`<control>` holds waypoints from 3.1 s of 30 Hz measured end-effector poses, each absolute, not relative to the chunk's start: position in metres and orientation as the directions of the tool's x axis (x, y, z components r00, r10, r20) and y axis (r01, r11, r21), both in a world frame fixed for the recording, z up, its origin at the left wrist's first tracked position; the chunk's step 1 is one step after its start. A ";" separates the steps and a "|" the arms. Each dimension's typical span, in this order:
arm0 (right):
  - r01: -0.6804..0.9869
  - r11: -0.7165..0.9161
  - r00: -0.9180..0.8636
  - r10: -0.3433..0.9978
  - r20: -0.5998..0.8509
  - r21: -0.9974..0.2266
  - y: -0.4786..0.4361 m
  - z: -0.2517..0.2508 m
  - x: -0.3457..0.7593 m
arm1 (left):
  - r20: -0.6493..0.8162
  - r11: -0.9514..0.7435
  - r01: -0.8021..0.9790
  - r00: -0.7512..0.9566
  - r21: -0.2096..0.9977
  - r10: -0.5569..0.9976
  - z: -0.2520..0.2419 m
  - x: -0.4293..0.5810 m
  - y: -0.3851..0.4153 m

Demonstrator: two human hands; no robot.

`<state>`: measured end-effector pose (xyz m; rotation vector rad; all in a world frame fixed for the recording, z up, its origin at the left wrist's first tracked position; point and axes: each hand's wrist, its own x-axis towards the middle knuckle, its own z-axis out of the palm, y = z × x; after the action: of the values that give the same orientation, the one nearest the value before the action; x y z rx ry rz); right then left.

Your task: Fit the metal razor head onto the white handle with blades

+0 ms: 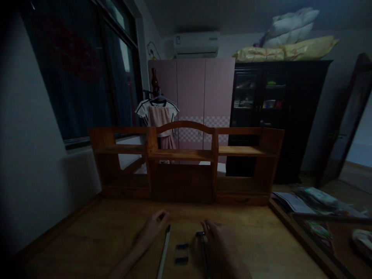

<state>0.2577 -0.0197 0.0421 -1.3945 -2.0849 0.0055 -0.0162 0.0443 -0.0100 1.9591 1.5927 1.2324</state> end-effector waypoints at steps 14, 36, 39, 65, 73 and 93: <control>0.925 0.305 -0.264 0.945 0.193 -0.227 -0.021 0.025 0.269 | 0.518 -0.435 0.648 0.073 0.625 0.852 -0.007 -0.006 0.024; 0.754 0.513 -0.350 0.843 0.409 -0.411 -0.012 0.028 0.254 | 0.217 -0.154 -0.246 0.250 0.957 0.944 -0.009 0.048 0.027; 0.740 0.537 -0.368 0.827 0.425 -0.405 -0.015 0.031 0.251 | 0.232 -0.148 -0.286 0.290 0.947 0.928 -0.008 0.048 0.025; 0.594 0.596 -0.335 0.794 0.508 -0.540 -0.025 0.031 0.242 | 0.016 0.087 -0.309 0.317 0.947 0.948 -0.013 0.039 0.028; 0.607 0.555 -0.285 0.821 0.495 -0.569 -0.016 0.022 0.243 | 0.054 0.090 -0.327 0.405 0.941 0.913 -0.009 0.044 0.022; 0.510 0.502 -0.207 0.860 0.466 -0.699 -0.007 0.015 0.245 | 0.089 0.017 -0.248 0.411 0.968 0.907 -0.015 0.043 0.021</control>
<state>0.2446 -0.0074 0.0146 -1.1371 -1.8690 0.5031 0.0431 0.0213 -0.0148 1.2269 0.6957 1.0206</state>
